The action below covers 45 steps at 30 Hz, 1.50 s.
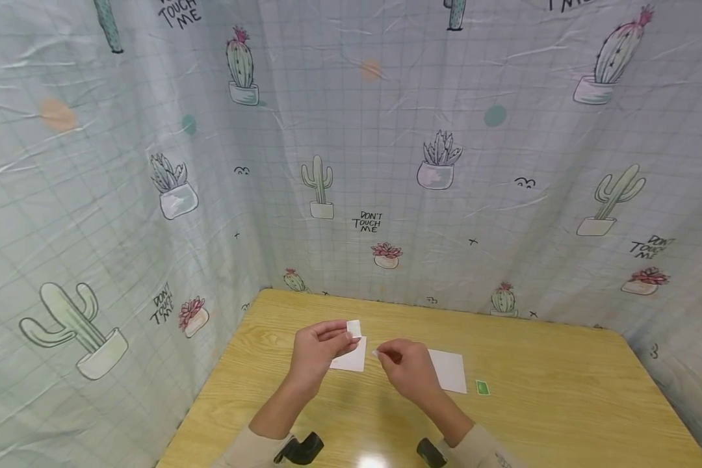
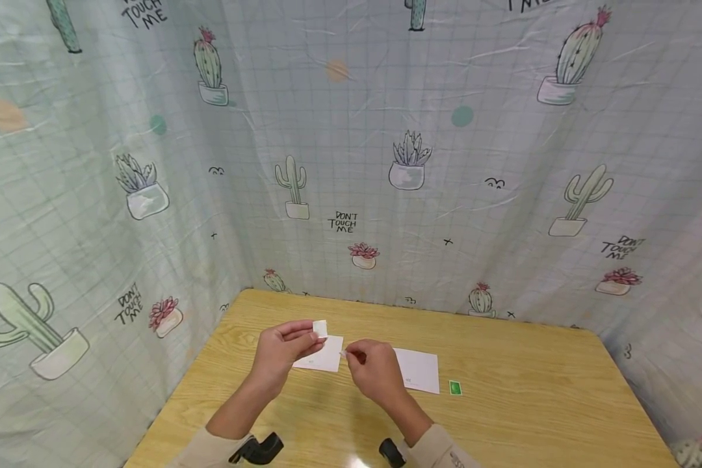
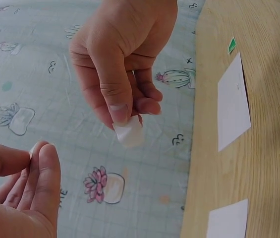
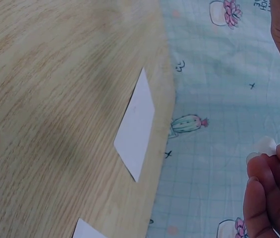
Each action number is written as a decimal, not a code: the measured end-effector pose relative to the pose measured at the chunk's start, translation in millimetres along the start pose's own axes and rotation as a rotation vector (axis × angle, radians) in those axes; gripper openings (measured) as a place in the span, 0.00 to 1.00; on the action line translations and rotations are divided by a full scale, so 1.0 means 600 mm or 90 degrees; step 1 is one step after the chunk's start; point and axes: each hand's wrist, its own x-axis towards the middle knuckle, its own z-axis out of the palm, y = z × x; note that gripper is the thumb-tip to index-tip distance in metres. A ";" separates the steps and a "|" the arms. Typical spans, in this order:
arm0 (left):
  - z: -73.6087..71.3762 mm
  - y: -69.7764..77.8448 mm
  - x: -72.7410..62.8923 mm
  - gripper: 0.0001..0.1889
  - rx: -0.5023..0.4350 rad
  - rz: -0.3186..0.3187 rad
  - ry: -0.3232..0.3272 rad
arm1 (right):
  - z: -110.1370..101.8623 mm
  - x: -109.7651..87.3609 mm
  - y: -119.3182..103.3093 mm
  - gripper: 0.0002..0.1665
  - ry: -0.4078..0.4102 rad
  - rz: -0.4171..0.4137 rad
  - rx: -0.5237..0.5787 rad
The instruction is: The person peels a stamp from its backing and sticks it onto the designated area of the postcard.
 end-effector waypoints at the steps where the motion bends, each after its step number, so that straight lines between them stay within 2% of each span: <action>1: 0.000 0.000 0.000 0.17 -0.002 0.000 -0.001 | 0.000 0.000 0.000 0.04 -0.001 -0.001 -0.001; 13: -0.003 0.000 0.001 0.16 -0.011 -0.004 -0.003 | 0.003 0.001 -0.005 0.03 -0.018 -0.026 -0.031; 29: -0.003 0.008 -0.004 0.16 -0.016 0.002 -0.010 | 0.004 -0.004 -0.005 0.01 -0.030 -0.056 -0.016; 39: -0.002 0.009 -0.005 0.16 -0.019 -0.006 -0.002 | 0.003 -0.006 -0.005 0.06 -0.042 -0.070 0.016; 42: -0.001 0.009 -0.005 0.16 -0.015 -0.008 -0.002 | 0.003 -0.006 -0.005 0.07 -0.031 -0.087 0.017; 45: -0.001 0.009 -0.006 0.16 -0.015 -0.010 -0.006 | 0.004 -0.004 -0.005 0.09 0.002 -0.126 0.018</action>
